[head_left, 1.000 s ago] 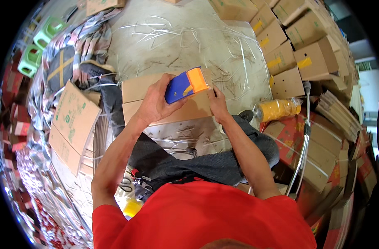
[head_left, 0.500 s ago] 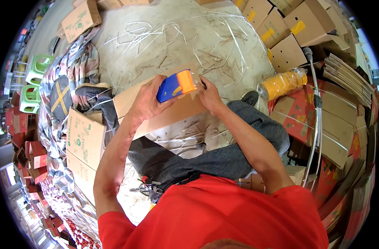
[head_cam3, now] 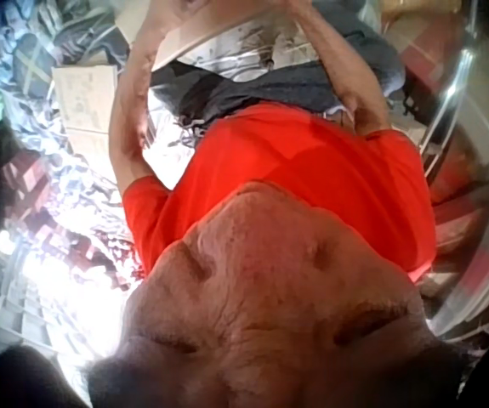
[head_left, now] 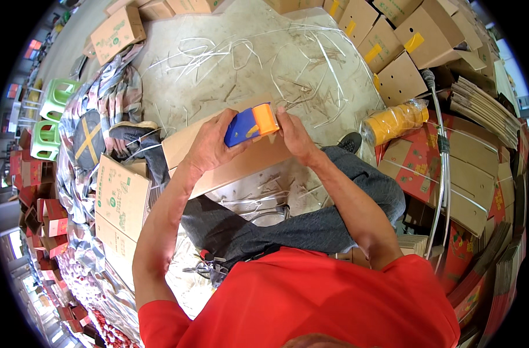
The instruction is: The person assembles flat cardboard boxes by folding flaps and securing them with a tape dispenser. They repeatedly pick up flat-packed boxes, fold them into shape, and apply tape to seal the seams.
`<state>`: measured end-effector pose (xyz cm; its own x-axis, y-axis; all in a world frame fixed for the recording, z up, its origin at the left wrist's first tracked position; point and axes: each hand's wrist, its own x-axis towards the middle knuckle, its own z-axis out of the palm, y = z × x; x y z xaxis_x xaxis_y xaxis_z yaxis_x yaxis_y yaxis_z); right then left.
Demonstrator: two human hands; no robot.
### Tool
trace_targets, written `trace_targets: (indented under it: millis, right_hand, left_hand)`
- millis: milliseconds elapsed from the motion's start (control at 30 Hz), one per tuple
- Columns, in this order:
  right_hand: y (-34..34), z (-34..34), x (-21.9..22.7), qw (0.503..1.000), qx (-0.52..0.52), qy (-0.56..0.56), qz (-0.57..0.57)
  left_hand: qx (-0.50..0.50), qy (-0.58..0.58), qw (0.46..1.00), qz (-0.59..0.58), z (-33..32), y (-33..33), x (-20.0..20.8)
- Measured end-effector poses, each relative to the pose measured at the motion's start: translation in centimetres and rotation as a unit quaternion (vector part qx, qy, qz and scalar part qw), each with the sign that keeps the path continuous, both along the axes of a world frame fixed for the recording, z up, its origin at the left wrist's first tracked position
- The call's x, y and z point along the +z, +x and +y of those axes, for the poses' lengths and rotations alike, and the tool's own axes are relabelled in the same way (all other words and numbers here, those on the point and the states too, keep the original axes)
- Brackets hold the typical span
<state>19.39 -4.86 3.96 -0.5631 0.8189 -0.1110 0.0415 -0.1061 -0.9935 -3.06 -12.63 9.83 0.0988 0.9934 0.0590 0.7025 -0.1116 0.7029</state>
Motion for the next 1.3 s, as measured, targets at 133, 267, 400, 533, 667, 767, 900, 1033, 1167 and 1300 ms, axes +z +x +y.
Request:
trace_targets:
  millis: [133,267,400,533,667,767,900,1033,1167,1300]
  right_hand:
    - [0.0,-0.6,1.7,0.998,0.007,-0.012,0.063]
    - [-0.3,-0.3,-0.2,0.991,0.004,-0.059,0.123]
    - [-0.1,0.4,-1.6,0.992,0.007,-0.048,0.114]
    - [-2.0,0.6,-2.6,0.994,-0.094,-0.032,0.039]
    - [-1.4,-1.5,2.4,0.992,-0.053,-0.115,0.029]
    - [-1.9,-1.2,0.9,0.992,-0.1,-0.076,0.007]
    - [-0.9,1.3,-3.2,0.993,-0.1,0.066,0.005]
    - [2.2,5.2,-9.0,0.992,-0.095,0.078,-0.01]
    - [10.6,11.9,-9.9,0.979,-0.189,-0.013,-0.076]
    - [12.5,13.0,-14.0,0.971,-0.141,0.075,-0.178]
  left_hand:
    - [-0.004,0.011,1.0,0.01,0.0,0.2,-0.2]
    - [-0.006,0.02,1.0,0.016,0.2,0.4,-0.7]
    - [-0.008,0.034,0.999,0.025,0.4,0.3,-0.7]
    - [0.013,-0.012,0.998,0.053,0.4,0.1,1.7]
    - [-0.026,0.056,0.996,0.069,-0.6,-1.1,1.5]
    - [-0.051,0.082,0.989,0.11,-0.2,-1.4,1.3]
    - [-0.079,0.121,0.983,0.115,0.5,-0.6,-0.4]
    - [-0.08,0.033,0.984,0.158,1.4,1.7,1.2]
    - [-0.125,0.019,0.962,0.244,2.0,-0.9,1.6]
    - [-0.15,-0.01,0.948,0.281,2.3,-0.6,2.2]
